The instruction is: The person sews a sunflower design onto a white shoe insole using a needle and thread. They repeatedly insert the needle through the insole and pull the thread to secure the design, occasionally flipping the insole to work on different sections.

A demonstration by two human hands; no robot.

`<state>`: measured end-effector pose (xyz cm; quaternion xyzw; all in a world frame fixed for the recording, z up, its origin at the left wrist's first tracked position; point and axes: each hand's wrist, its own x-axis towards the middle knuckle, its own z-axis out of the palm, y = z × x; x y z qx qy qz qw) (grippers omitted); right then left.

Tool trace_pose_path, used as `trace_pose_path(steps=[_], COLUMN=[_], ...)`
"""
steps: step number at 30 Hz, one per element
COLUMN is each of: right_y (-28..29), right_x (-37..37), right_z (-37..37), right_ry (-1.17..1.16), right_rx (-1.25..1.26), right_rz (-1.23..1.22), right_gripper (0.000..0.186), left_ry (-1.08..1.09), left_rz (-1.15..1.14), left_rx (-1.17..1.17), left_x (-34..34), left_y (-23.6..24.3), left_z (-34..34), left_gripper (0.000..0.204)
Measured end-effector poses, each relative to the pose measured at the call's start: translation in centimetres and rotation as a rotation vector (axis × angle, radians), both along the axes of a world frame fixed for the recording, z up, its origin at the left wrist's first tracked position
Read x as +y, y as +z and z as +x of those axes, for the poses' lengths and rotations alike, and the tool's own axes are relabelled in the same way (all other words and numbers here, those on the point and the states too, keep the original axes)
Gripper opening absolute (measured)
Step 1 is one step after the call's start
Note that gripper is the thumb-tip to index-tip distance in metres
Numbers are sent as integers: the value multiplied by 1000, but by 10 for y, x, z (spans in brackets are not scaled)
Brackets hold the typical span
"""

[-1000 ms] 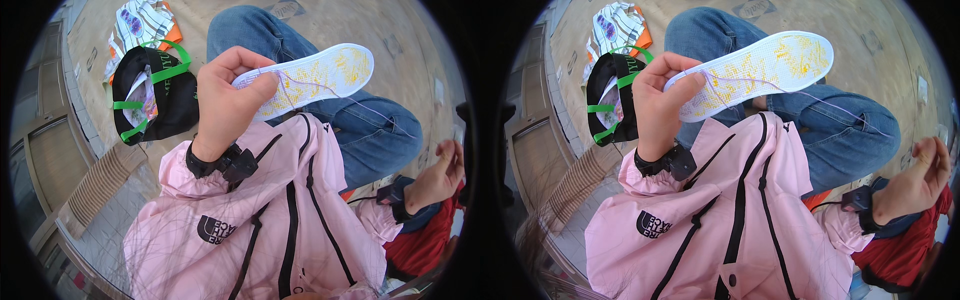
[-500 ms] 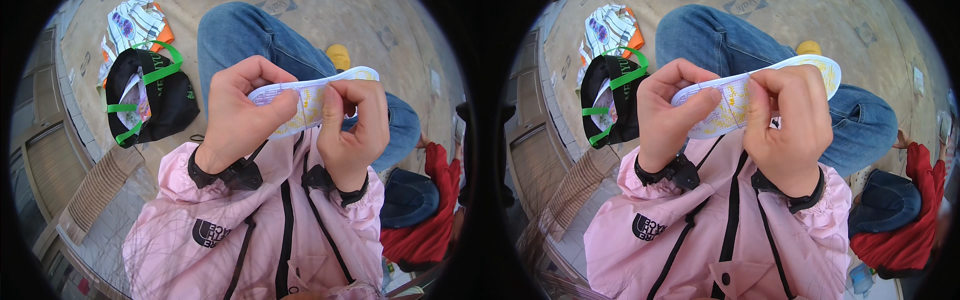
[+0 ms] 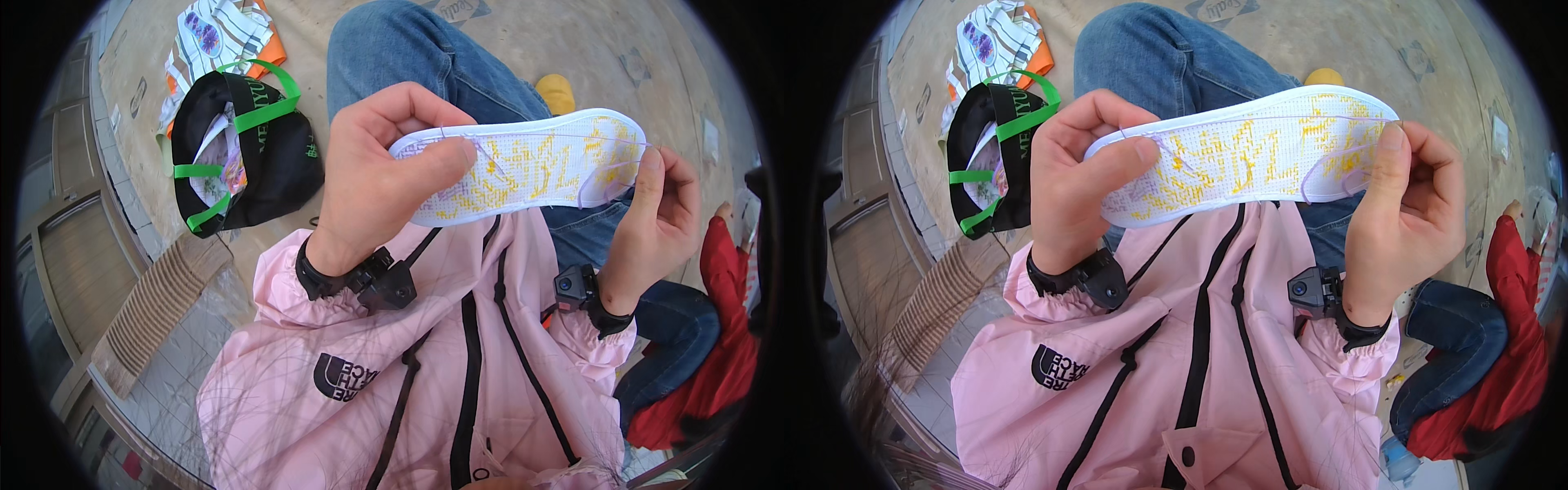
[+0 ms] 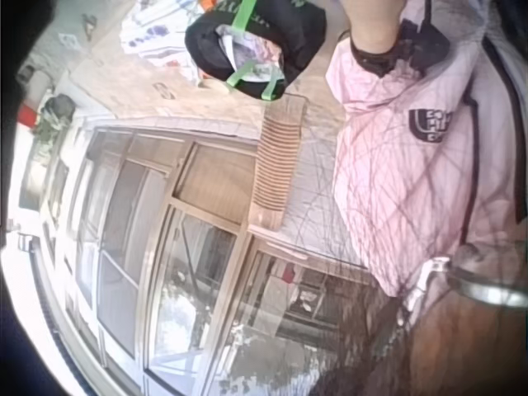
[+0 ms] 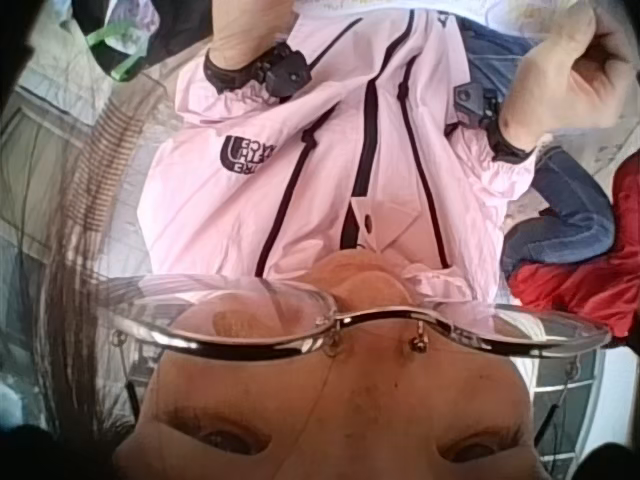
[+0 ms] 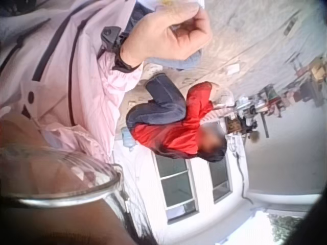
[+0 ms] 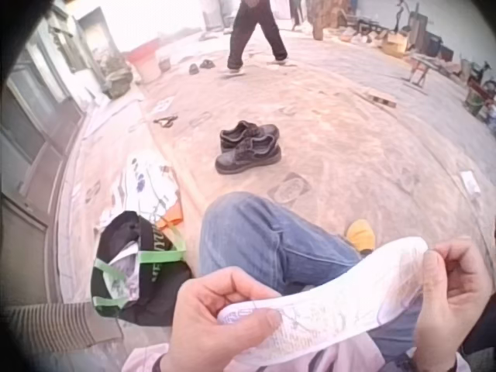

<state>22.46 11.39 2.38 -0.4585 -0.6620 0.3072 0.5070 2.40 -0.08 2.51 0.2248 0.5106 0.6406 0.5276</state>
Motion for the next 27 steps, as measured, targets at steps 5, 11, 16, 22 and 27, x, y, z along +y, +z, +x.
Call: trace_pose_path(steps=[5, 11, 16, 22, 27], right_y=[-2, -2, -4, -3, -2], right_x=[2, 1, 1, 1, -1], right_z=[8, 13, 16, 26, 27], right_ry=[-23, -12, -46, -50, -68], right_rx=[26, 31, 47, 29, 30], right_rz=[-25, -50, -61, -57, -52], right_gripper=[13, 14, 13, 12, 11], left_ry=[2, -7, -15, -5, -2], left_rz=[13, 13, 23, 27, 40], left_rx=[9, 6, -5, 5, -14], left_x=[-1, -2, -2, -4, -4], left_y=[2, 3, 3, 2, 1], left_z=[-1, -2, -3, -4, -6], left_gripper=[16, 17, 18, 19, 19])
